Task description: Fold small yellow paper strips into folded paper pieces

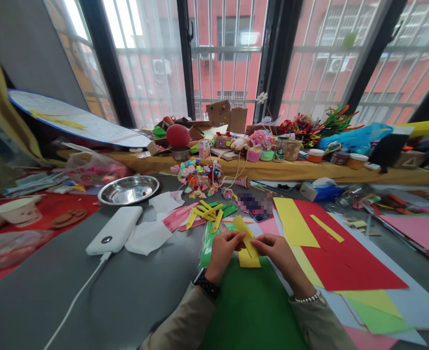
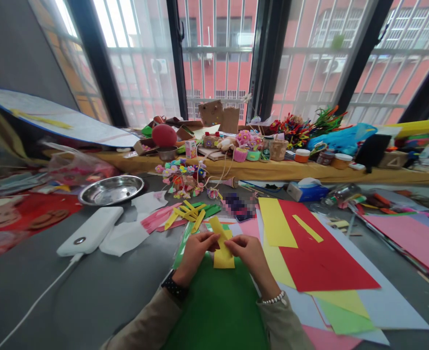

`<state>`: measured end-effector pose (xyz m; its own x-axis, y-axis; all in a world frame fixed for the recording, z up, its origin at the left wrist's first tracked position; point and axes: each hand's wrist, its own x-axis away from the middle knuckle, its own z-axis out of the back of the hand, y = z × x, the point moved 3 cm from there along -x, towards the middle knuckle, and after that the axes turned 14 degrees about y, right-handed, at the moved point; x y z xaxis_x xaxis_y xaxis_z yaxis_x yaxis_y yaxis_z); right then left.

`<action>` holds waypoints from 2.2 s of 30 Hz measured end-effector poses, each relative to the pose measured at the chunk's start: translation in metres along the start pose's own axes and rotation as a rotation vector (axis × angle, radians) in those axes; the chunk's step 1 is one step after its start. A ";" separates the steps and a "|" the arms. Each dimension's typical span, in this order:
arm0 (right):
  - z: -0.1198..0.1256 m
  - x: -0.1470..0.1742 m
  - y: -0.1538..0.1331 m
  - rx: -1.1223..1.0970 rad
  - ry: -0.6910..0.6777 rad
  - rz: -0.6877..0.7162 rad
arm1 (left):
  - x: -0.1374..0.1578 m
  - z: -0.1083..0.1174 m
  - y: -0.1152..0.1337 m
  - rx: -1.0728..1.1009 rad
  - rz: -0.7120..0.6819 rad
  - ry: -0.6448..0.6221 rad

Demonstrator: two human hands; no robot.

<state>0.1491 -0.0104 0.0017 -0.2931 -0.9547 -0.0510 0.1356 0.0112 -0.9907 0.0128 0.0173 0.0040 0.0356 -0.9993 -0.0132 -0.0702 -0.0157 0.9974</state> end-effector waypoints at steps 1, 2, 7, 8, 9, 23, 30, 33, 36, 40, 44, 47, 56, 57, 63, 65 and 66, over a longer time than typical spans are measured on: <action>0.000 0.000 0.000 0.004 0.011 0.005 | 0.000 0.000 0.000 0.009 0.001 0.012; 0.000 0.000 0.000 0.013 0.031 0.016 | 0.000 0.000 0.001 0.018 0.006 0.022; -0.001 0.003 -0.004 0.036 0.084 0.061 | 0.001 0.000 0.001 0.034 -0.015 0.062; -0.002 0.003 -0.004 0.024 0.061 0.048 | 0.001 0.000 0.001 0.033 -0.031 0.070; -0.003 0.003 -0.004 0.008 0.034 0.027 | 0.001 0.001 0.000 0.035 -0.039 0.076; -0.002 0.002 0.004 -0.061 -0.090 -0.079 | -0.005 0.001 -0.009 0.205 0.115 0.032; 0.006 -0.002 0.001 -0.158 0.050 0.018 | 0.006 -0.009 -0.007 0.108 0.141 -0.142; 0.005 -0.002 0.001 -0.118 0.069 0.045 | 0.008 -0.010 -0.005 0.108 0.149 -0.162; 0.005 0.000 0.000 -0.096 0.087 0.058 | 0.009 -0.010 -0.004 0.108 0.146 -0.176; 0.005 0.002 -0.005 -0.085 0.103 0.076 | 0.009 -0.010 -0.005 0.112 0.162 -0.189; 0.005 0.003 -0.006 -0.068 0.115 0.087 | 0.008 -0.010 -0.005 0.104 0.146 -0.199; 0.005 0.003 -0.005 -0.041 0.130 0.101 | 0.008 -0.010 -0.007 0.091 0.123 -0.210; 0.006 0.002 -0.004 -0.055 0.113 0.096 | 0.008 -0.011 -0.011 0.036 0.079 -0.288; 0.006 0.002 -0.004 -0.077 0.109 0.078 | 0.009 -0.011 -0.011 0.032 0.074 -0.296; 0.007 0.000 -0.001 -0.129 0.115 0.050 | 0.010 -0.013 -0.010 0.011 0.032 -0.314; 0.007 0.001 -0.002 -0.108 0.137 0.075 | 0.010 -0.013 -0.012 0.020 0.036 -0.316; 0.007 0.001 -0.002 -0.091 0.153 0.090 | 0.010 -0.014 -0.013 0.025 0.040 -0.319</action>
<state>0.1551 -0.0135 0.0044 -0.4247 -0.8926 -0.1511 0.0831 0.1278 -0.9883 0.0276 0.0080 -0.0077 -0.2821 -0.9594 0.0010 -0.0895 0.0274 0.9956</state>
